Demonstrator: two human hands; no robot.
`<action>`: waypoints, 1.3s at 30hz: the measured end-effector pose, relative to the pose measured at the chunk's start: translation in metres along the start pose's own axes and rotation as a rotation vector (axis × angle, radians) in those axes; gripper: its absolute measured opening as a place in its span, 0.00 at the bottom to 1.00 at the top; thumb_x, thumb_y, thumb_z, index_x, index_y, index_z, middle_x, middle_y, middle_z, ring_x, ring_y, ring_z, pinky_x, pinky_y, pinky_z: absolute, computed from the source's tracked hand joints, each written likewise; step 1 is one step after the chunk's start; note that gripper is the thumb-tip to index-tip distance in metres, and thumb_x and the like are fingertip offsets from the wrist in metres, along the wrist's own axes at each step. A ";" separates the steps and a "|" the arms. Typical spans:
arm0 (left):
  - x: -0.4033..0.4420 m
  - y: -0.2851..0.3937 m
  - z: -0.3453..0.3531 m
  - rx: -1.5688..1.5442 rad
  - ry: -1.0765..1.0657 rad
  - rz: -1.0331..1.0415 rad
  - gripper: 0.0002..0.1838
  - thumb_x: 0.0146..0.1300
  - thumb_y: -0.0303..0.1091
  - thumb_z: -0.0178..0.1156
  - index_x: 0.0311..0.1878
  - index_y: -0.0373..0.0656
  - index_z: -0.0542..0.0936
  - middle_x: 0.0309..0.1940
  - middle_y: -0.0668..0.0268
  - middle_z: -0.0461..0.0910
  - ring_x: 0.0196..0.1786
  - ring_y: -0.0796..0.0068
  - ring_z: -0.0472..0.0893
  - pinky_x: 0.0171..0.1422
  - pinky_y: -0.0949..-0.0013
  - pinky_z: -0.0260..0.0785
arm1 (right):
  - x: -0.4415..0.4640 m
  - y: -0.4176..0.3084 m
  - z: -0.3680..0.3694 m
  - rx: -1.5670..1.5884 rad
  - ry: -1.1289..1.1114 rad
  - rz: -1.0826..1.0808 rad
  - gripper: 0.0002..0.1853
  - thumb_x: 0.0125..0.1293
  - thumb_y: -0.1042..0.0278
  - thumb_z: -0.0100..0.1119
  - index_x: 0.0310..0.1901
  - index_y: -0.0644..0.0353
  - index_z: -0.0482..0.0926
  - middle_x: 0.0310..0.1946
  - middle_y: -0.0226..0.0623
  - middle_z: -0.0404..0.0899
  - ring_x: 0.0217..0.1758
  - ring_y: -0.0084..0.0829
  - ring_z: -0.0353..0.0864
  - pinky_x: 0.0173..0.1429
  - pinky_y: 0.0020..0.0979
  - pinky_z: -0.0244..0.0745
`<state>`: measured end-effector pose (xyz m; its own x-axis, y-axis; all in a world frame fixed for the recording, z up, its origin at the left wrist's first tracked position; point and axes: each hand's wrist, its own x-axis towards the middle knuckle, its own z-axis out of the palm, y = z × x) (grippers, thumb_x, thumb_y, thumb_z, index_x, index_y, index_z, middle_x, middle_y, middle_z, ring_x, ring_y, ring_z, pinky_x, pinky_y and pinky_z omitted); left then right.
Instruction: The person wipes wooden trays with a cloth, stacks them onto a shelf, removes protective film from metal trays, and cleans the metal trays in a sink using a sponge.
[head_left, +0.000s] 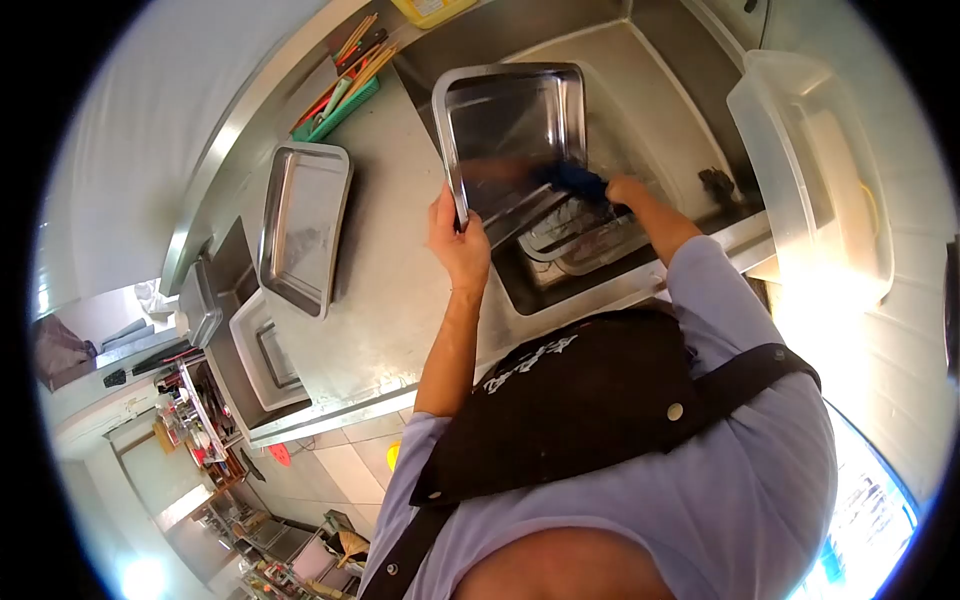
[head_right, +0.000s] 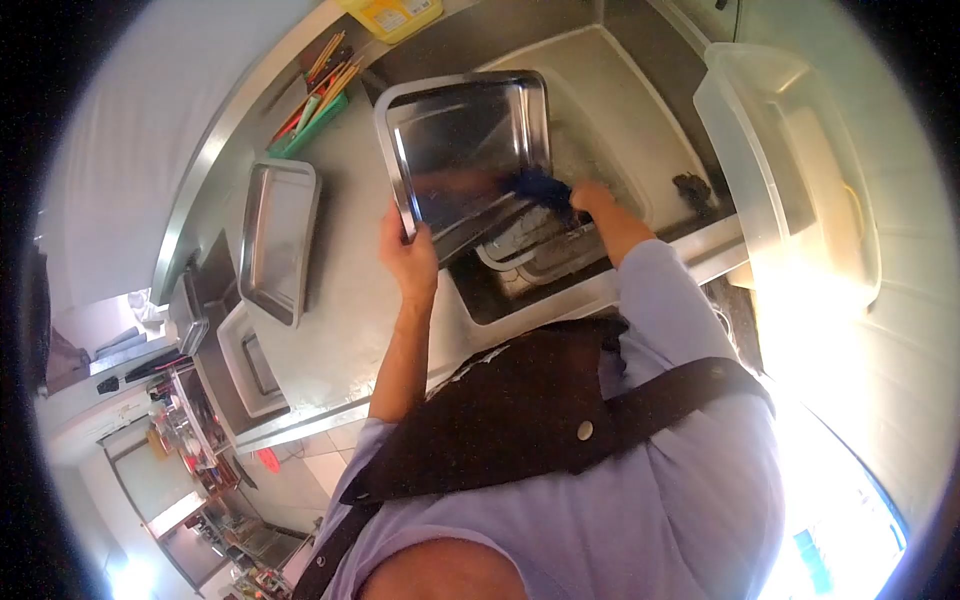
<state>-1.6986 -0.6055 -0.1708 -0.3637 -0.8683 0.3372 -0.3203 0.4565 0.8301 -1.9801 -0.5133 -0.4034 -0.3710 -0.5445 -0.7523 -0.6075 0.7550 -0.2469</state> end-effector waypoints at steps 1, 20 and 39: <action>0.002 -0.003 0.000 -0.017 0.012 0.021 0.29 0.51 0.14 0.54 0.60 0.42 0.74 0.41 0.63 0.75 0.39 0.74 0.74 0.43 0.75 0.67 | -0.013 -0.008 -0.010 0.184 0.040 -0.112 0.22 0.59 0.63 0.57 0.54 0.65 0.74 0.52 0.53 0.77 0.55 0.50 0.76 0.59 0.40 0.70; -0.008 -0.037 0.038 -0.403 0.026 -0.227 0.30 0.53 0.13 0.53 0.62 0.41 0.73 0.44 0.66 0.74 0.45 0.76 0.75 0.51 0.74 0.68 | -0.100 -0.084 -0.011 -0.263 0.517 -0.670 0.12 0.54 0.66 0.57 0.41 0.54 0.79 0.40 0.37 0.79 0.48 0.40 0.78 0.51 0.42 0.71; 0.003 -0.030 0.037 -0.530 -0.078 -0.350 0.35 0.47 0.11 0.47 0.64 0.33 0.67 0.56 0.58 0.73 0.55 0.69 0.75 0.56 0.72 0.68 | -0.166 -0.159 -0.037 0.163 0.731 -1.072 0.17 0.46 0.71 0.62 0.42 0.57 0.77 0.48 0.37 0.74 0.54 0.41 0.73 0.55 0.42 0.67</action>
<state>-1.7225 -0.6145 -0.2111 -0.3847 -0.9230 -0.0108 0.0374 -0.0272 0.9989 -1.8482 -0.5569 -0.2166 -0.0837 -0.9315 0.3539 -0.7646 -0.1677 -0.6223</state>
